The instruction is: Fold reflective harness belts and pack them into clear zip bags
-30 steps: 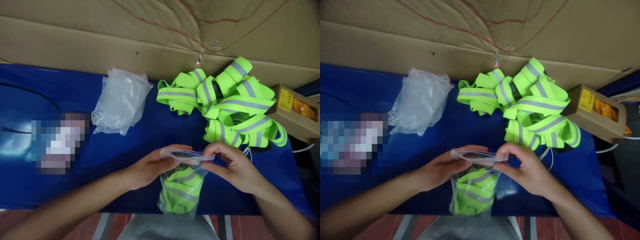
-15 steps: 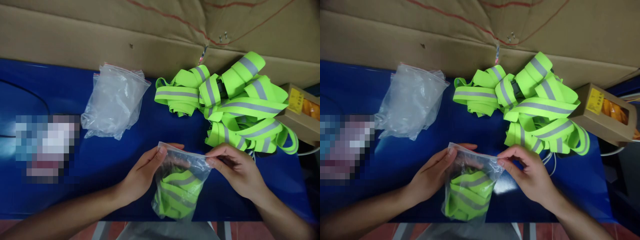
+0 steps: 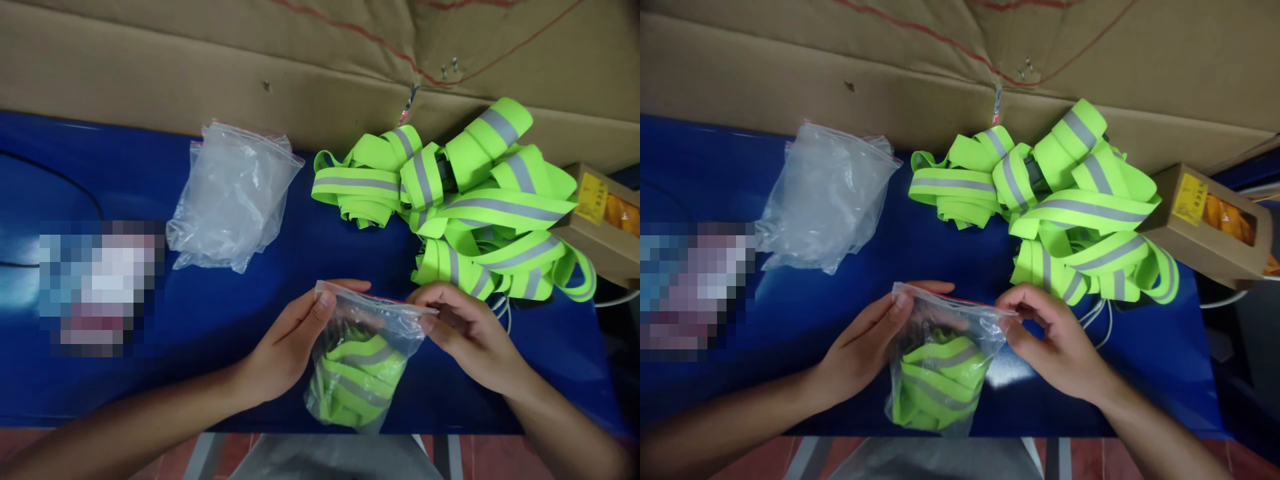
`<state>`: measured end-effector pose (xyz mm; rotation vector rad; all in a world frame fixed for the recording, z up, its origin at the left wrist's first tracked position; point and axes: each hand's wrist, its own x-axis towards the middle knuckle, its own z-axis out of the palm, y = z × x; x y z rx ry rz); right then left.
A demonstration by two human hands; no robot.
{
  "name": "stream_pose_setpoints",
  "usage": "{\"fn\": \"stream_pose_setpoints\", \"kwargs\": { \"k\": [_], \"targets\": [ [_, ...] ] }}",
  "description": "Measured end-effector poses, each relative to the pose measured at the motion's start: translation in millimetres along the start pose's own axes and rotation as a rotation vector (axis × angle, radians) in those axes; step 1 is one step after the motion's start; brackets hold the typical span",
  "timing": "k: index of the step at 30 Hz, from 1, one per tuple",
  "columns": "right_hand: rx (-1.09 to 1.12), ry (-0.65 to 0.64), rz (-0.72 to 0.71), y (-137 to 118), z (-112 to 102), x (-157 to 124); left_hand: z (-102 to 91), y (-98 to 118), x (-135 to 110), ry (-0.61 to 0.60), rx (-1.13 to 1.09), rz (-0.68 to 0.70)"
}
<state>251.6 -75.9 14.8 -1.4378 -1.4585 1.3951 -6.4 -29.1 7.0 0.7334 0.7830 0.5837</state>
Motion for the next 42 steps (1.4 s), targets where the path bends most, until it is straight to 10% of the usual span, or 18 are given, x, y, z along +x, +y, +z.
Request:
{"fn": "stream_pose_setpoints", "kwargs": {
  "k": [42],
  "targets": [
    [-0.149,-0.131,-0.101,-1,15,2,2.5,-11,-6,-0.15,0.463,-0.032]
  ]
}}
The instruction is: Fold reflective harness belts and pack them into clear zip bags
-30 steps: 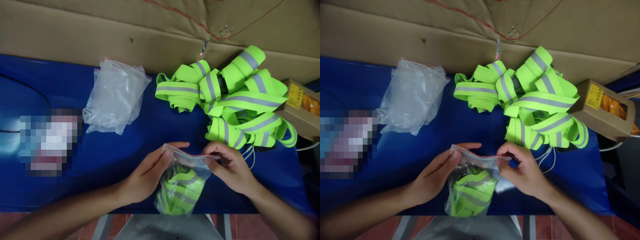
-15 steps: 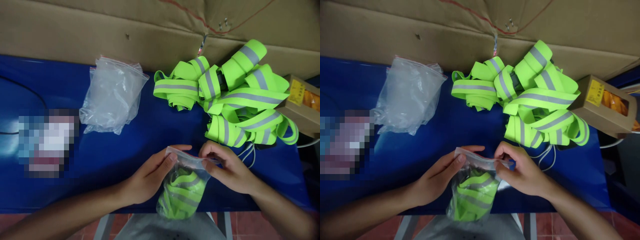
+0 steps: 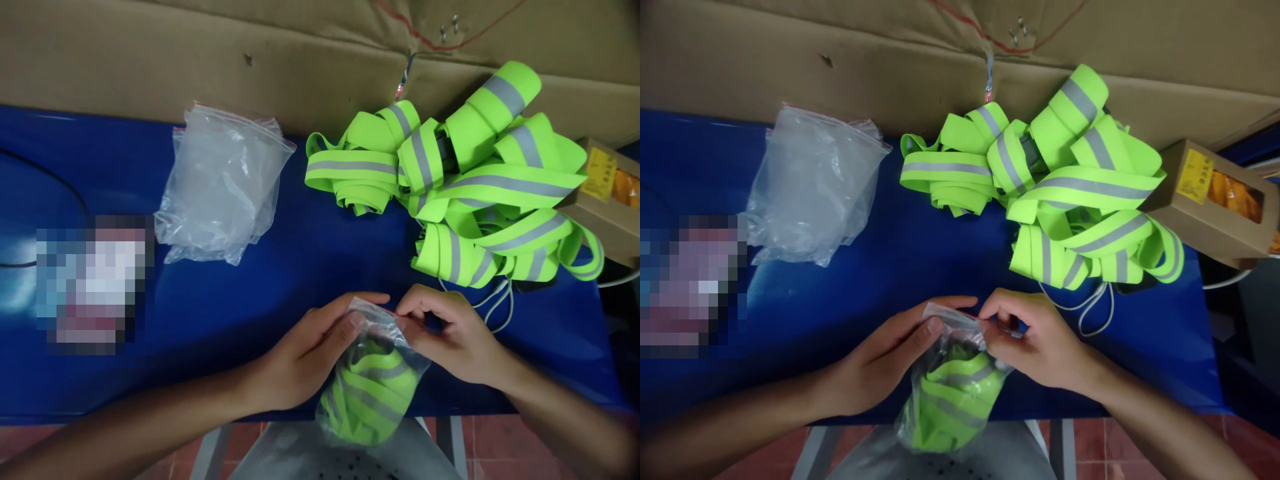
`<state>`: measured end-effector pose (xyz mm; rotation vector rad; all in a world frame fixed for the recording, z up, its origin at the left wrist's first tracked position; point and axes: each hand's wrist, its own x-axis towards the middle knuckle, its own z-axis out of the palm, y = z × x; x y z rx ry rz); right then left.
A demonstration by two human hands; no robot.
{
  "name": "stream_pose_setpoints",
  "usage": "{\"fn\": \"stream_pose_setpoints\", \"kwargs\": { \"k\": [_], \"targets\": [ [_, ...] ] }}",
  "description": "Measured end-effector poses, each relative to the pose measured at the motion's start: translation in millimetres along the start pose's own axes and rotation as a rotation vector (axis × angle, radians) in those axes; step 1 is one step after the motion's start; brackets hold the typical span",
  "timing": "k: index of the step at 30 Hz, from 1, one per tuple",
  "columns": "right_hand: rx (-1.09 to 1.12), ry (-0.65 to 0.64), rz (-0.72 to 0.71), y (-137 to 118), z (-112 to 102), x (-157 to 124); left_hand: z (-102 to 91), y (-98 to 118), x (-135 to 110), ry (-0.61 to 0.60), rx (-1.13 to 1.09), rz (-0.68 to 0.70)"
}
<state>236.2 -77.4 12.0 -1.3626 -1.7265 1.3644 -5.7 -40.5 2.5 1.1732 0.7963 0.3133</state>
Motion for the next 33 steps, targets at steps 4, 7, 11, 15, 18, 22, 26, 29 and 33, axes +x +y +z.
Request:
{"fn": "stream_pose_setpoints", "kwargs": {
  "k": [4,7,11,15,18,22,26,29,33],
  "targets": [
    [-0.037,0.003,-0.012,2,1,0,1.2,-2,1,0.096,-0.048,0.047],
    [-0.037,-0.039,-0.004,3,2,0,3.4,-3,1,0.149,-0.079,0.063],
    [-0.044,-0.022,-0.039,5,3,-3,3.9,-4,0,0.137,-0.013,0.081],
    [-0.027,-0.045,-0.037,2,4,-3,0.6,-4,0,0.146,0.139,0.173],
    [-0.047,-0.027,-0.082,-2,4,1,-1.3,-1,1,0.137,0.258,0.253],
    [-0.13,-0.014,-0.148,-3,5,2,-0.3,2,3,0.096,0.331,0.276],
    [-0.215,-0.038,-0.205,-1,7,-5,2.6,-3,2,0.08,0.375,0.308],
    [-0.276,-0.04,-0.242,-1,10,-8,3.3,-7,1,0.036,0.431,0.397],
    [-0.296,0.009,-0.253,-4,11,-6,1.9,-6,1,0.032,0.497,0.461]
  ]
}}
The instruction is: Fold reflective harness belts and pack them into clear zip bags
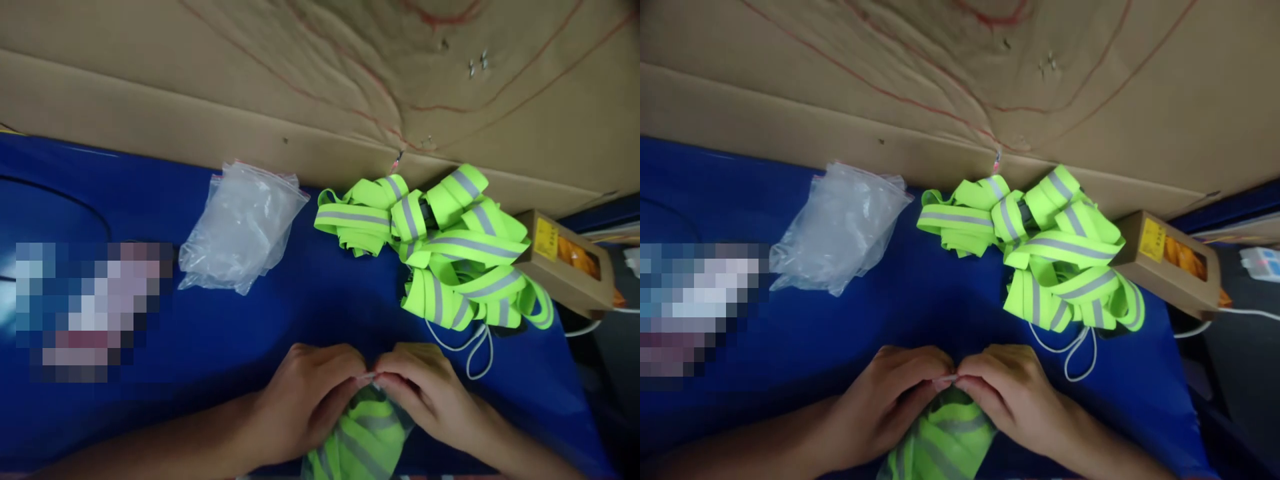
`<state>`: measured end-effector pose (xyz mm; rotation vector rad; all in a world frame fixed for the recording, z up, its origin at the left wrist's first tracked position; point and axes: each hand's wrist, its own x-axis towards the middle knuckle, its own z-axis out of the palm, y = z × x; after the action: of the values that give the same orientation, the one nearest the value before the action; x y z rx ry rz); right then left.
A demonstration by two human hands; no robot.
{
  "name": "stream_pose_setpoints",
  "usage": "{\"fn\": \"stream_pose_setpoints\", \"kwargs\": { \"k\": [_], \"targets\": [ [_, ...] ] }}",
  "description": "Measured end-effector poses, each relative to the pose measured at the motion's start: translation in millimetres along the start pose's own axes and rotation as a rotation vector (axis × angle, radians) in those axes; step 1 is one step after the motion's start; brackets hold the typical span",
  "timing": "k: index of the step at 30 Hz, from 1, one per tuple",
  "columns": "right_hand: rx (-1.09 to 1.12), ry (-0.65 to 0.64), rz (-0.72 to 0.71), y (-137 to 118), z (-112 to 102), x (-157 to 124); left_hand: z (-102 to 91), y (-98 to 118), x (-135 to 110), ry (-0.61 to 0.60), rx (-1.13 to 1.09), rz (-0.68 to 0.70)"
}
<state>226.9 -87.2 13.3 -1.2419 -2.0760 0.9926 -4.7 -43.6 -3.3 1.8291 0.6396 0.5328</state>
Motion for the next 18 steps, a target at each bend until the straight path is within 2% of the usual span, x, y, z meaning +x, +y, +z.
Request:
{"fn": "stream_pose_setpoints", "kwargs": {
  "k": [3,7,12,15,18],
  "targets": [
    [-0.045,0.031,0.029,-2,0,3,-1.4,1,2,0.027,0.005,-0.019],
    [-0.133,0.05,-0.045,-3,3,2,-1.7,3,2,0.016,0.002,-0.017],
    [-0.09,0.111,-0.084,-3,8,0,-7.2,8,3,-0.004,-0.081,-0.079],
    [-0.048,0.255,-0.059,0,7,-2,-11.8,10,5,-0.053,-0.238,-0.138],
    [0.005,0.47,0.007,6,2,-8,-12.4,11,4,-0.099,-0.316,-0.238]
  ]
}}
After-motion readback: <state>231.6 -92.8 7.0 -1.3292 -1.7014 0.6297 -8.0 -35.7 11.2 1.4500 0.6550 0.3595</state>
